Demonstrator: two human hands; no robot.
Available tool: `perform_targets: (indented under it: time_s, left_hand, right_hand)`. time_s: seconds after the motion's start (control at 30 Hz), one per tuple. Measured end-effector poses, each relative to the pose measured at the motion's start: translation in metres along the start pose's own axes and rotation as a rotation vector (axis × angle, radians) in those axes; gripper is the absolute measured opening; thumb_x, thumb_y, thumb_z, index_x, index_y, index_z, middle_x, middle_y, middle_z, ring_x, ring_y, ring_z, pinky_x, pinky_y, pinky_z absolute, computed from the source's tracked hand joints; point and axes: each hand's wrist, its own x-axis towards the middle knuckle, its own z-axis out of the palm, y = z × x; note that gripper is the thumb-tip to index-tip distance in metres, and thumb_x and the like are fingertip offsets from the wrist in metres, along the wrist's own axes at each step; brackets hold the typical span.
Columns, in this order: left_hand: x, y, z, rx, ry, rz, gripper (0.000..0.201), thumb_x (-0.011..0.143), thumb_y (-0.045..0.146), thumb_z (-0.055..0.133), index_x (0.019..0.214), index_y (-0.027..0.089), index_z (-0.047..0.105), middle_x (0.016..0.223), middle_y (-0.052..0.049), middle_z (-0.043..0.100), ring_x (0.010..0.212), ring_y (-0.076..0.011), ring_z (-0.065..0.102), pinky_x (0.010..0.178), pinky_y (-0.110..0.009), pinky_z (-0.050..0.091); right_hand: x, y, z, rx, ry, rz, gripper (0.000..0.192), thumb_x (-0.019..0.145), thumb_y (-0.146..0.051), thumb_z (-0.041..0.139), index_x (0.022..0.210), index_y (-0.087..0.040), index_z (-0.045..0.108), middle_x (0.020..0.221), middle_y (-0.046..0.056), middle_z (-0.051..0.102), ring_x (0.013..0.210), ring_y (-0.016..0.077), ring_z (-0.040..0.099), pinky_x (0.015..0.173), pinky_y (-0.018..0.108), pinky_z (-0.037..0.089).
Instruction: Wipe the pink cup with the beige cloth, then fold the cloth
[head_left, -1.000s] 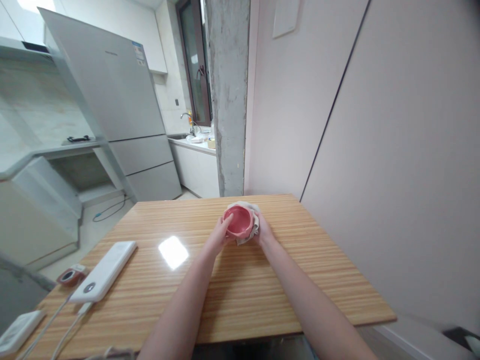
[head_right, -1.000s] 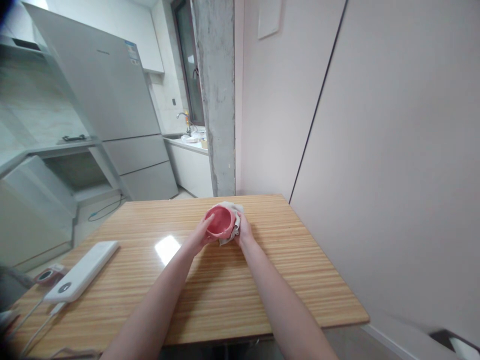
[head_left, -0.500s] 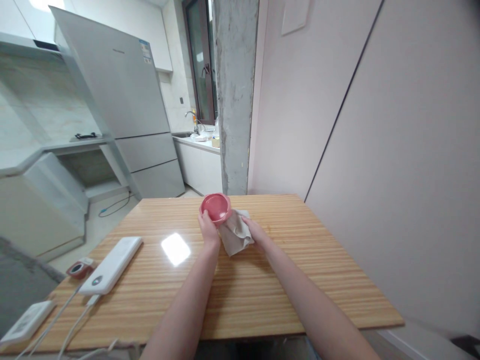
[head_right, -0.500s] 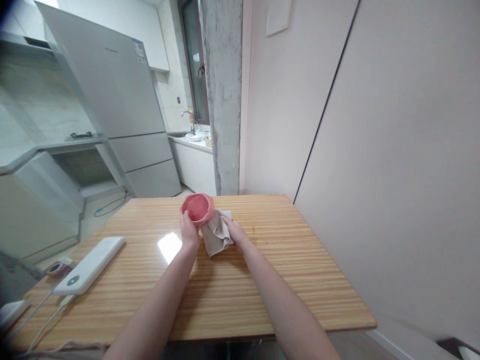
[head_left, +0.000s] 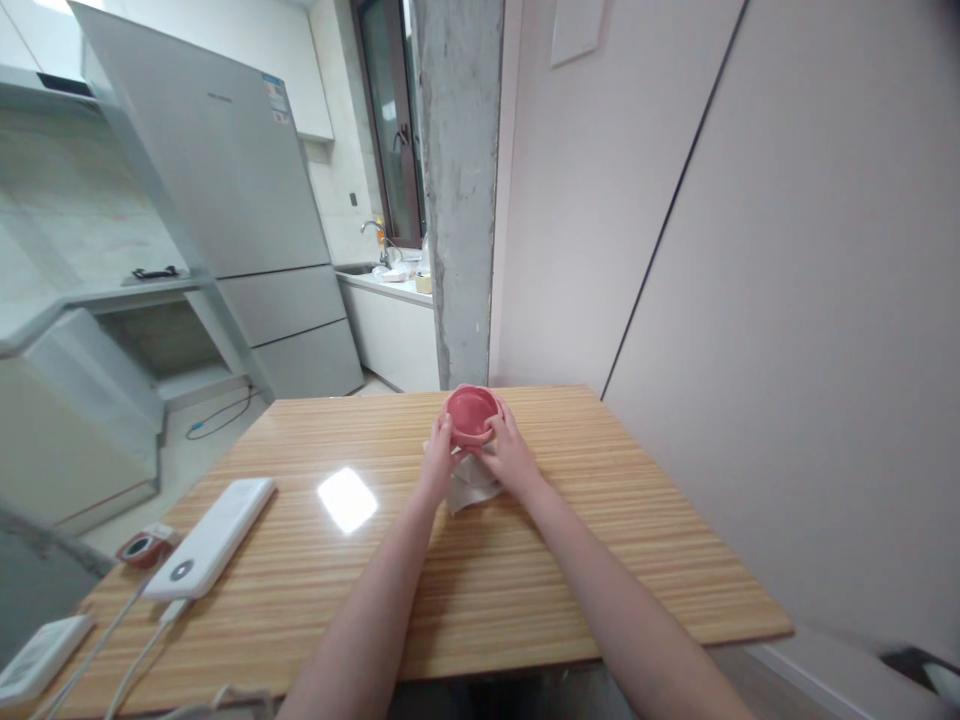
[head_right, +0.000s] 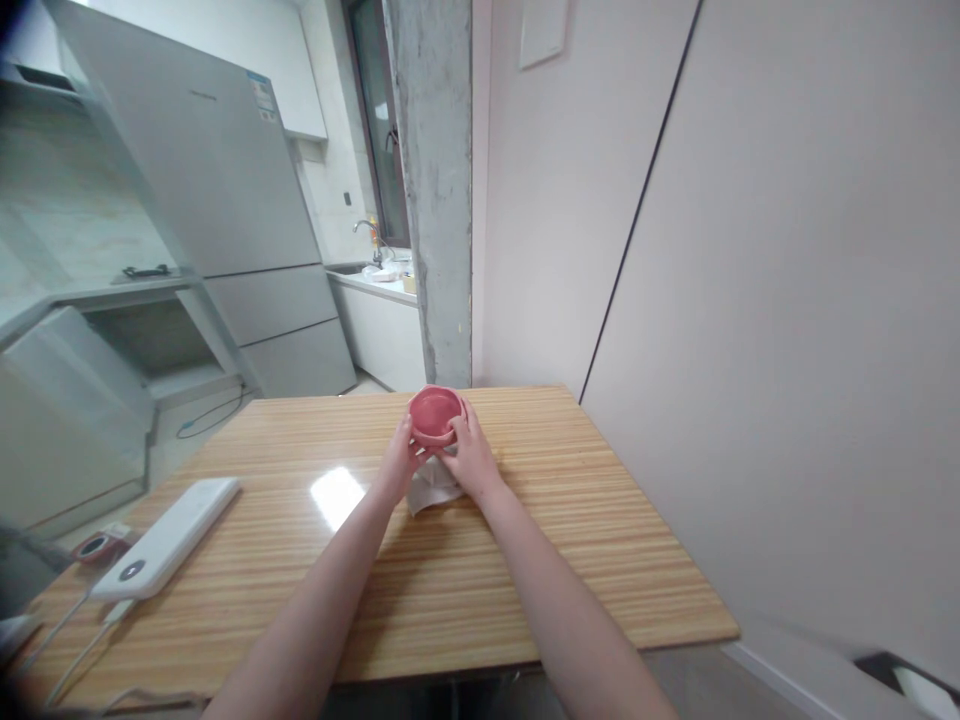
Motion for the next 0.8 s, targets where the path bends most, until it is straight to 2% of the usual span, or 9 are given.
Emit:
perform_targets:
  time_s: [0.03,0.1,0.17,0.2,0.3,0.37,0.5,0.63,0.8]
  left_hand:
    - [0.0,-0.002,0.0,0.009,-0.05,0.002,0.049,0.086,0.051,0.048,0.127,0.024,0.044,0.13,-0.011,0.053,0.107,-0.0206,0.06,0.078,-0.031,0.052]
    - [-0.001,-0.007,-0.001,0.144,-0.069,0.05,0.052,0.082,0.047,0.055,0.128,0.024,0.046,0.131,-0.012,0.052,0.113,-0.0221,0.056,0.084,-0.034,0.05]
    - [-0.002,-0.015,-0.004,0.433,-0.084,0.161,0.051,0.076,0.039,0.065,0.122,0.022,0.052,0.123,-0.012,0.057,0.111,-0.023,0.055,0.09,-0.036,0.047]
    - [-0.004,-0.018,-0.005,0.596,-0.131,0.227,0.045,0.074,0.035,0.067,0.116,0.021,0.057,0.115,-0.011,0.061,0.106,-0.0233,0.057,0.091,-0.037,0.045]
    - [-0.01,-0.023,-0.006,0.982,-0.394,0.375,0.022,0.073,0.031,0.065,0.093,0.021,0.065,0.092,-0.008,0.064,0.088,-0.0226,0.059,0.088,-0.038,0.045]
    - [-0.015,-0.022,-0.005,1.119,-0.523,0.427,0.018,0.074,0.031,0.064,0.088,0.02,0.066,0.09,-0.008,0.063,0.084,-0.0223,0.058,0.083,-0.036,0.045]
    - [-0.021,-0.016,-0.004,1.21,-0.574,0.468,0.031,0.069,0.031,0.068,0.098,0.022,0.064,0.103,-0.009,0.059,0.094,-0.0244,0.056,0.086,-0.035,0.043]
    - [-0.023,-0.014,-0.006,1.211,-0.549,0.377,0.048,0.061,0.028,0.073,0.108,0.023,0.06,0.103,-0.008,0.059,0.092,-0.025,0.058,0.086,-0.034,0.043]
    - [-0.024,-0.015,-0.006,1.114,-0.463,0.301,0.043,0.062,0.029,0.072,0.103,0.025,0.059,0.092,-0.006,0.064,0.084,-0.0248,0.06,0.082,-0.033,0.042]
  right_hand:
    - [0.002,0.006,-0.003,-0.026,0.035,0.021,0.026,0.077,-0.033,0.066,0.096,-0.022,0.053,0.149,0.014,0.027,0.138,0.0244,0.029,0.109,0.043,0.031]
    - [0.005,0.021,-0.011,-0.102,0.119,0.065,0.023,0.077,-0.032,0.065,0.092,-0.021,0.051,0.15,0.016,0.025,0.138,0.0253,0.03,0.107,0.043,0.033]
    - [0.008,0.04,-0.024,-0.2,0.222,0.141,0.022,0.077,-0.03,0.064,0.091,-0.02,0.049,0.15,0.019,0.022,0.139,0.027,0.027,0.106,0.043,0.033]
    - [0.008,0.05,-0.032,-0.246,0.272,0.195,0.023,0.077,-0.028,0.064,0.091,-0.02,0.049,0.15,0.021,0.022,0.139,0.0279,0.027,0.105,0.044,0.033]
    - [0.006,0.081,-0.056,-0.373,0.437,0.37,0.026,0.075,-0.026,0.064,0.094,-0.018,0.049,0.147,0.025,0.024,0.137,0.0311,0.027,0.105,0.045,0.032]
    - [0.002,0.099,-0.07,-0.445,0.513,0.45,0.029,0.074,-0.027,0.064,0.097,-0.016,0.05,0.146,0.025,0.025,0.137,0.0334,0.027,0.105,0.047,0.03]
    - [-0.006,0.119,-0.084,-0.509,0.591,0.579,0.035,0.072,-0.03,0.065,0.1,-0.014,0.051,0.143,0.027,0.028,0.132,0.0365,0.032,0.102,0.048,0.031]
    - [-0.009,0.125,-0.083,-0.517,0.572,0.649,0.037,0.07,-0.033,0.066,0.1,-0.015,0.053,0.137,0.026,0.034,0.126,0.0356,0.038,0.099,0.046,0.034]
    - [-0.01,0.13,-0.082,-0.51,0.551,0.634,0.039,0.07,-0.036,0.066,0.1,-0.015,0.052,0.134,0.025,0.036,0.124,0.035,0.039,0.099,0.045,0.033]
